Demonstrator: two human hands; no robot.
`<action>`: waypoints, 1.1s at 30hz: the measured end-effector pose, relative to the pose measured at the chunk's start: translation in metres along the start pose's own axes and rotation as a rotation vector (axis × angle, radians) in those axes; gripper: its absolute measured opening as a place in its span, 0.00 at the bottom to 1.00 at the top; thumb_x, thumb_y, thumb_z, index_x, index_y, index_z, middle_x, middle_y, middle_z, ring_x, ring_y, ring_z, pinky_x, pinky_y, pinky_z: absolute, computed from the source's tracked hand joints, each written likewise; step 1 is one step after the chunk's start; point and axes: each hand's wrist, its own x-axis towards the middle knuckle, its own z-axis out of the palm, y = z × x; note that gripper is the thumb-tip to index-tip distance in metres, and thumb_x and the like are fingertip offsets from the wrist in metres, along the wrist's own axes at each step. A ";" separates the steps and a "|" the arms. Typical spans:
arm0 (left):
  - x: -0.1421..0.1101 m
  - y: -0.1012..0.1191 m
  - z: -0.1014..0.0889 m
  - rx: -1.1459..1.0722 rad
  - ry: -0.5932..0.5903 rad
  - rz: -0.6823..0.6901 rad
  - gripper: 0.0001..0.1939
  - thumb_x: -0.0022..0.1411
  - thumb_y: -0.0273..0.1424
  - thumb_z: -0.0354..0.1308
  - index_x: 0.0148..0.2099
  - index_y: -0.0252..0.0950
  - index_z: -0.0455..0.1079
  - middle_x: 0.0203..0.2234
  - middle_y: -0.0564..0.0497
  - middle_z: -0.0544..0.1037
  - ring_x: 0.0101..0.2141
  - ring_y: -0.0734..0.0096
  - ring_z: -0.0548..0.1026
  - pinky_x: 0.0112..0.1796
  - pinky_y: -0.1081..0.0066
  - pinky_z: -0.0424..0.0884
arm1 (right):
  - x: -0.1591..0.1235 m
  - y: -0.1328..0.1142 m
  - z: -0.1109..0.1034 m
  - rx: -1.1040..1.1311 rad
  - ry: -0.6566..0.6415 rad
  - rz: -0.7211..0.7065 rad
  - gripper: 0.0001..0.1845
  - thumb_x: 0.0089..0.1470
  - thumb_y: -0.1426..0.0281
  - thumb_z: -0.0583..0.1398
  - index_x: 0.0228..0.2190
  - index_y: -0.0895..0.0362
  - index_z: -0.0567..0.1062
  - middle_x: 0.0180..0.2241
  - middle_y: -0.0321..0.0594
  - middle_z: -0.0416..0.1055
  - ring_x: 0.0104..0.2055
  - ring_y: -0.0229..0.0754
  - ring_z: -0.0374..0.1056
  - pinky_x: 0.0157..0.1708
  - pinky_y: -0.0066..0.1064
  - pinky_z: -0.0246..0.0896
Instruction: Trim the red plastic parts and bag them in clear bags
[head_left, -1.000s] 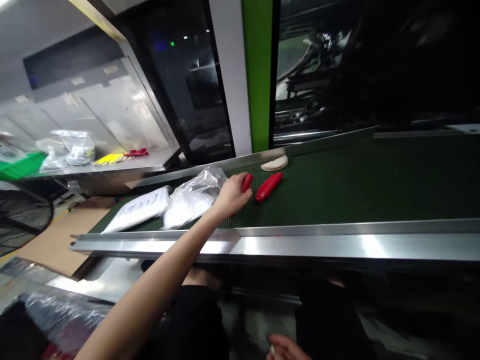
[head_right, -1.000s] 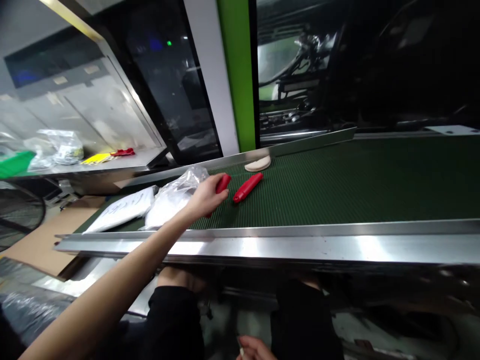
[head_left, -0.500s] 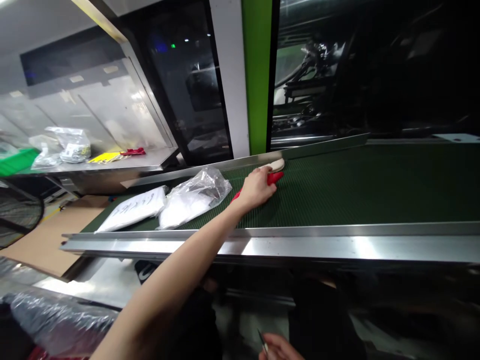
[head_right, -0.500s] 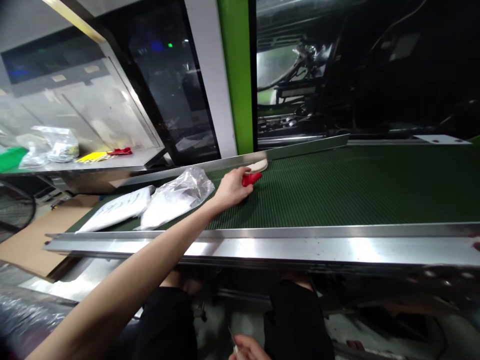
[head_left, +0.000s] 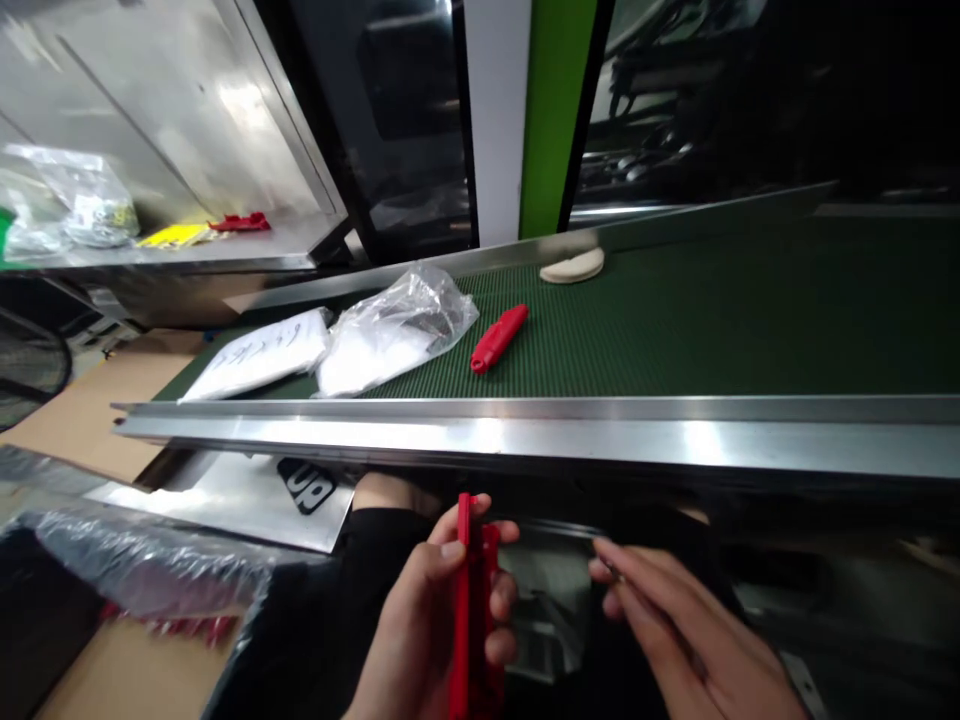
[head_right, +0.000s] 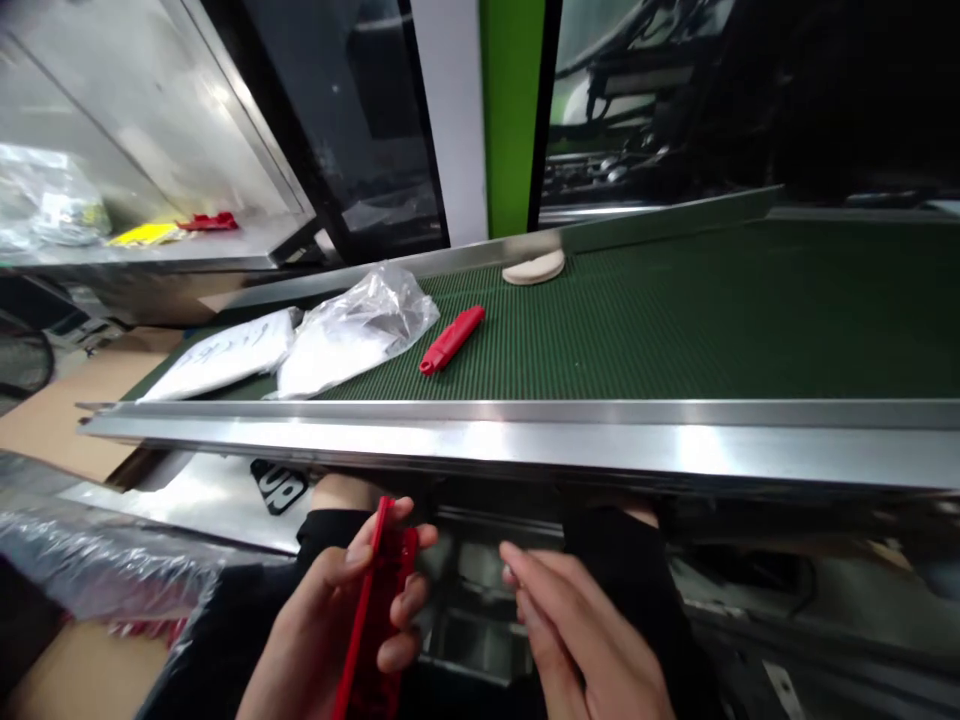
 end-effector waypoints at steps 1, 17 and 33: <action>-0.002 -0.008 -0.005 0.022 0.007 0.006 0.16 0.62 0.31 0.50 0.53 0.38 0.65 0.40 0.48 0.73 0.24 0.78 0.67 0.22 0.79 0.66 | 0.007 -0.005 -0.005 -0.071 -0.015 -0.070 0.20 0.59 0.77 0.57 0.52 0.52 0.72 0.46 0.37 0.73 0.43 0.30 0.72 0.46 0.14 0.67; -0.023 -0.028 -0.035 0.258 0.025 0.060 0.20 0.60 0.38 0.54 0.53 0.34 0.65 0.23 0.51 0.68 0.22 0.76 0.64 0.22 0.78 0.61 | 0.030 -0.048 0.021 -0.225 -0.163 -0.246 0.19 0.55 0.84 0.58 0.49 0.64 0.74 0.45 0.45 0.72 0.46 0.40 0.67 0.45 0.35 0.64; -0.026 -0.028 -0.034 0.312 0.066 0.058 0.20 0.62 0.41 0.52 0.52 0.35 0.67 0.22 0.52 0.68 0.22 0.74 0.64 0.22 0.76 0.61 | 0.024 -0.049 0.020 -0.323 -0.157 -0.309 0.19 0.55 0.84 0.58 0.49 0.65 0.74 0.45 0.47 0.72 0.46 0.43 0.67 0.45 0.38 0.62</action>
